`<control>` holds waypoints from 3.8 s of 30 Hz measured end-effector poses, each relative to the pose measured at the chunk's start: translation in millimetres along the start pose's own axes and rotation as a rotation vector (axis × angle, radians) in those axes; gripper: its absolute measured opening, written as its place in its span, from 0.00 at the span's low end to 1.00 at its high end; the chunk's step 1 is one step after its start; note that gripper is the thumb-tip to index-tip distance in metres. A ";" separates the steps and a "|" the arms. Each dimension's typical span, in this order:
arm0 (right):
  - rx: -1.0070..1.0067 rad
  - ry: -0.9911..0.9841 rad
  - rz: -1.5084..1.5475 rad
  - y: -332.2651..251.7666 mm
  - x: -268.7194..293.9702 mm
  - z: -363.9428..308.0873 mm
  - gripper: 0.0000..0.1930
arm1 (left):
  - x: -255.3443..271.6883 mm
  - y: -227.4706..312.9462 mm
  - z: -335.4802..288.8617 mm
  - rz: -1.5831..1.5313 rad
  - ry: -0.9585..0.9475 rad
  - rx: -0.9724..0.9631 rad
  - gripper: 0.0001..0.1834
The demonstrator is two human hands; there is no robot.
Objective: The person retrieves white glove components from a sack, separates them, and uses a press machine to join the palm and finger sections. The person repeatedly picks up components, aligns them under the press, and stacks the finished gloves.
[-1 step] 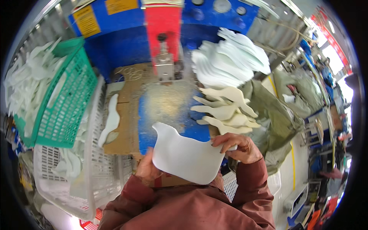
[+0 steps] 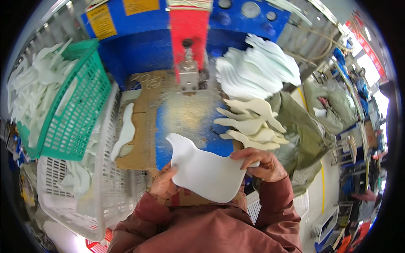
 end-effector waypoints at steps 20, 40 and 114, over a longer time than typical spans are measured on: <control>-0.060 0.714 0.338 96.5 -51.1 104.8 0.07 | 27.5 51.9 -17.5 0.426 0.261 -0.226 0.25; 0.010 0.479 0.573 87.3 -27.1 186.7 0.17 | 18.9 157.9 -13.0 0.667 0.196 -0.397 0.30; 0.150 0.641 0.358 64.1 27.9 145.0 0.15 | 20.4 143.5 87.6 0.627 -0.042 -0.318 0.28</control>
Point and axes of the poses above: each hand's wrist, its own z-axis towards the middle knuckle, its own x-axis out of the back of the hand, y = z × x, the point moved 3 cm from there along z, towards the middle knuckle, and after that the axes turned 15 degrees about -y, right-handed, at the moved point
